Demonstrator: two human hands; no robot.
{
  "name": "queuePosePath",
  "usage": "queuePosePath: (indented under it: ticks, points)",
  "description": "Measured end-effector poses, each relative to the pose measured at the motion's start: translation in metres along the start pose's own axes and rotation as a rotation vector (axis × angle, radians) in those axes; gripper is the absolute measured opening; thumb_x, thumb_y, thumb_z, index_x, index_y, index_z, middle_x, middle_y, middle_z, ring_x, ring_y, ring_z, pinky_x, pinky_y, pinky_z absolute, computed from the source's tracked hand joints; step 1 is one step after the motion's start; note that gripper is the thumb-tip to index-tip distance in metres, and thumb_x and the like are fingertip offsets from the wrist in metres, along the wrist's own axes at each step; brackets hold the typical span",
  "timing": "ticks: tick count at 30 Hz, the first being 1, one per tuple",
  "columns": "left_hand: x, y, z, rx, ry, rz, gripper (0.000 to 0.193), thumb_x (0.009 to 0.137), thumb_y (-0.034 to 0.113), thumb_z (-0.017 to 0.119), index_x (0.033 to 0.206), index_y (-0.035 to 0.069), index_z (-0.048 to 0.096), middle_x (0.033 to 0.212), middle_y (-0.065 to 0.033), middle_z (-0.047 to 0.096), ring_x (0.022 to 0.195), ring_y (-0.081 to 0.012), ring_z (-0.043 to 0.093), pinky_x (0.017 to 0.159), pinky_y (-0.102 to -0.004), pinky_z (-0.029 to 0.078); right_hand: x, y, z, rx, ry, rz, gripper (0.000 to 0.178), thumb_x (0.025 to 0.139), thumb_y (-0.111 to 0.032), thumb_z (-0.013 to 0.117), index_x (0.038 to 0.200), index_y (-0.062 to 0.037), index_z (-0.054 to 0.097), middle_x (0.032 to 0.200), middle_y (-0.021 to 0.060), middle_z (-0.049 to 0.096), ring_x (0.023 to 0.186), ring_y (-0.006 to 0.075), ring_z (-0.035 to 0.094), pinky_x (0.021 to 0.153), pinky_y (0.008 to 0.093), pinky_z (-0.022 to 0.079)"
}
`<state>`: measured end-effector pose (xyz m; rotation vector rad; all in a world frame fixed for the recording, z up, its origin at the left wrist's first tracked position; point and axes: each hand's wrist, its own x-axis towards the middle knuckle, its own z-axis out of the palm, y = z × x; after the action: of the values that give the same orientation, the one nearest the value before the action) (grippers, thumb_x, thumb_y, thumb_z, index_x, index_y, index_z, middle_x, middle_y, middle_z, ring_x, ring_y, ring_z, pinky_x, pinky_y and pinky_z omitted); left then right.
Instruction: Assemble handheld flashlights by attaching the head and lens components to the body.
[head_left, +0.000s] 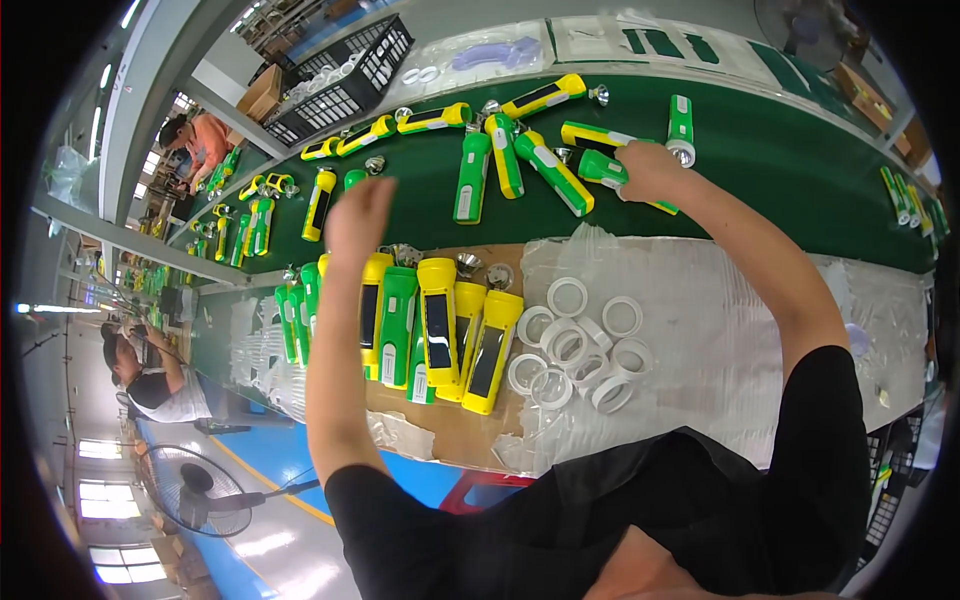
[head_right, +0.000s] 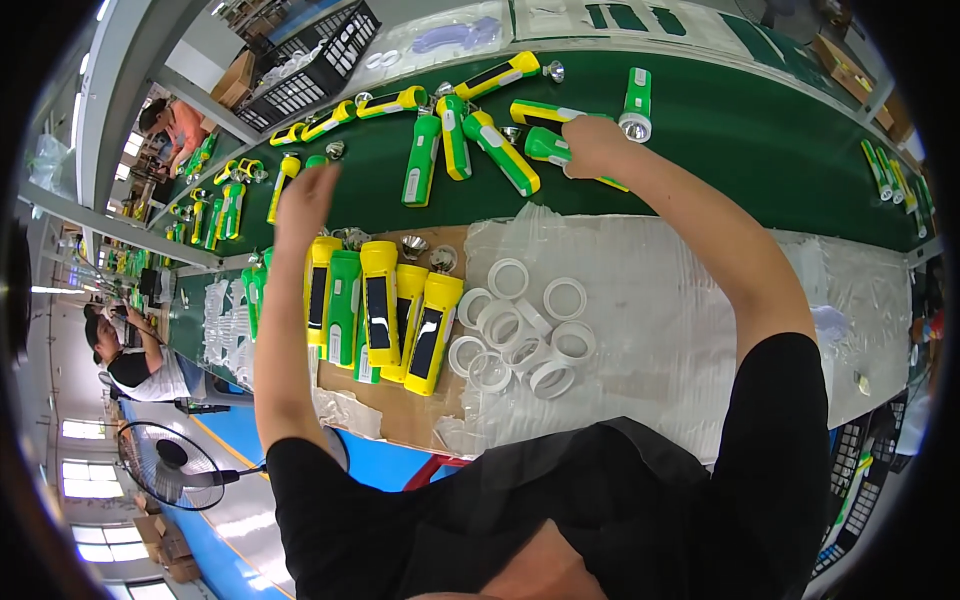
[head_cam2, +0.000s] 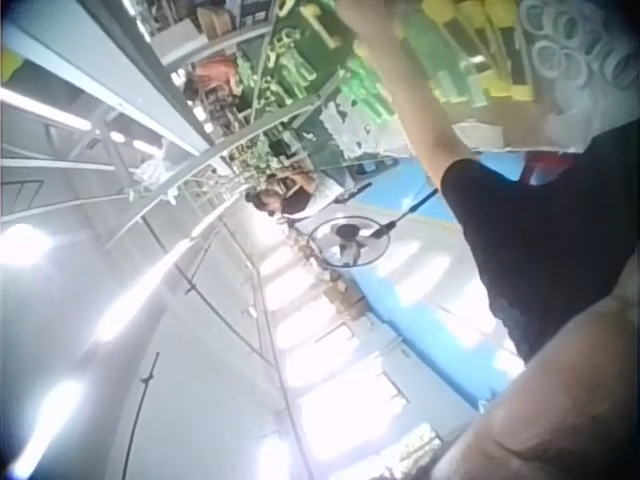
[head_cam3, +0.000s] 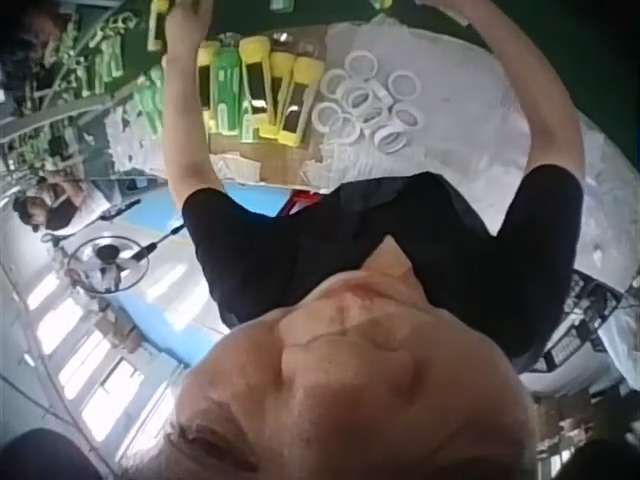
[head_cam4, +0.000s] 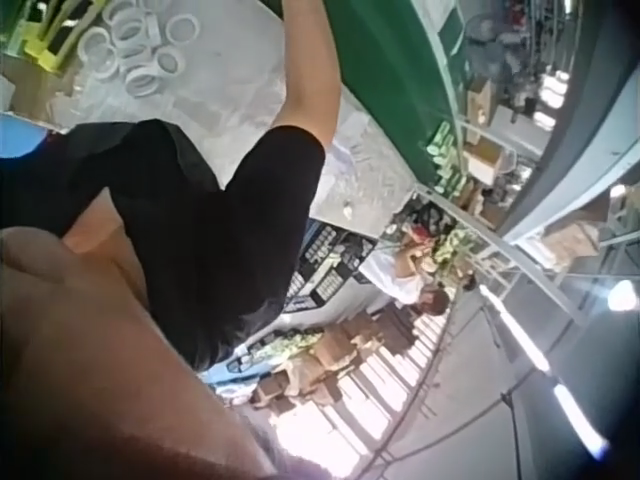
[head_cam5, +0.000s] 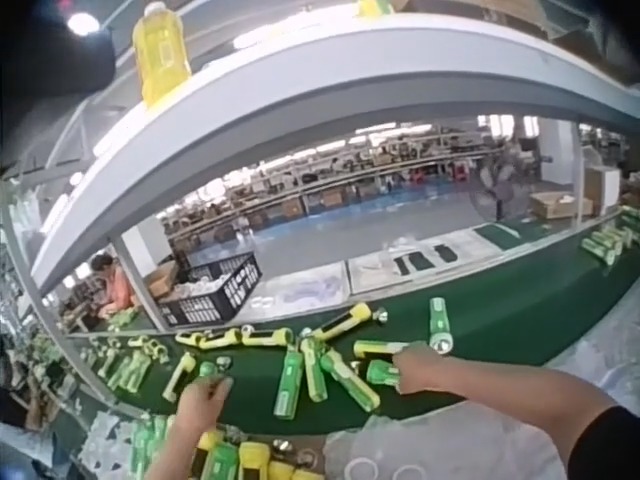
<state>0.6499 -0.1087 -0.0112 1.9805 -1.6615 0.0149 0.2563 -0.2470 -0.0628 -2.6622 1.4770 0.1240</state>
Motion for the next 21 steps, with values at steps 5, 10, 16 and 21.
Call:
queuePosePath:
  ticks: [5, 10, 16, 21]
  points:
    - [0.050, 0.048, 0.085, 0.203, -0.342, 0.092, 0.074, 0.084, 0.044, 0.070, 0.142, 0.009, 0.041, 0.117, -0.0242, 0.064, 0.096, -0.0361, 0.067, 0.080, -0.0392, 0.055, -0.003, -0.006, -0.012, 0.202, 0.076, -0.026, 0.050, 0.066, -0.034, 0.075, 0.099, 0.0028, 0.064, 0.101, 0.0211, 0.065, 0.092, 0.0329, 0.065, 0.078, 0.0406, 0.053]
    - [0.095, 0.061, 0.092, -0.038, -0.474, -0.252, 0.094, 0.076, 0.056, 0.070, 0.144, 0.000, 0.034, 0.121, -0.0258, 0.061, 0.113, -0.0378, 0.060, 0.097, -0.0442, 0.048, 0.019, -0.005, -0.010, 0.982, 0.194, 0.184, 0.064, 0.075, -0.039, 0.069, 0.115, 0.0089, 0.059, 0.104, 0.0178, 0.064, 0.092, 0.0242, 0.062, 0.080, 0.0356, 0.049]
    - [0.104, 0.072, 0.132, 0.126, -0.664, -0.220, 0.119, 0.069, 0.066, 0.072, 0.151, 0.000, 0.017, 0.137, -0.0229, 0.052, 0.122, -0.0363, 0.055, 0.094, -0.0438, 0.052, 0.063, -0.051, 0.023, 0.695, 0.316, 0.114, 0.069, 0.067, -0.041, 0.075, 0.112, 0.0085, 0.060, 0.112, 0.0235, 0.064, 0.102, 0.0323, 0.064, 0.087, 0.0385, 0.050]
    - [0.090, 0.053, 0.098, -0.212, -0.735, -0.364, 0.122, 0.066, 0.031, 0.086, 0.155, 0.018, 0.006, 0.143, -0.0175, 0.046, 0.118, -0.0359, 0.057, 0.072, -0.0446, 0.061, 0.074, -0.046, 0.015, 0.784, 0.029, 0.125, 0.084, 0.059, -0.037, 0.083, 0.122, 0.0091, 0.053, 0.113, 0.0223, 0.063, 0.103, 0.0313, 0.063, 0.086, 0.0376, 0.050]
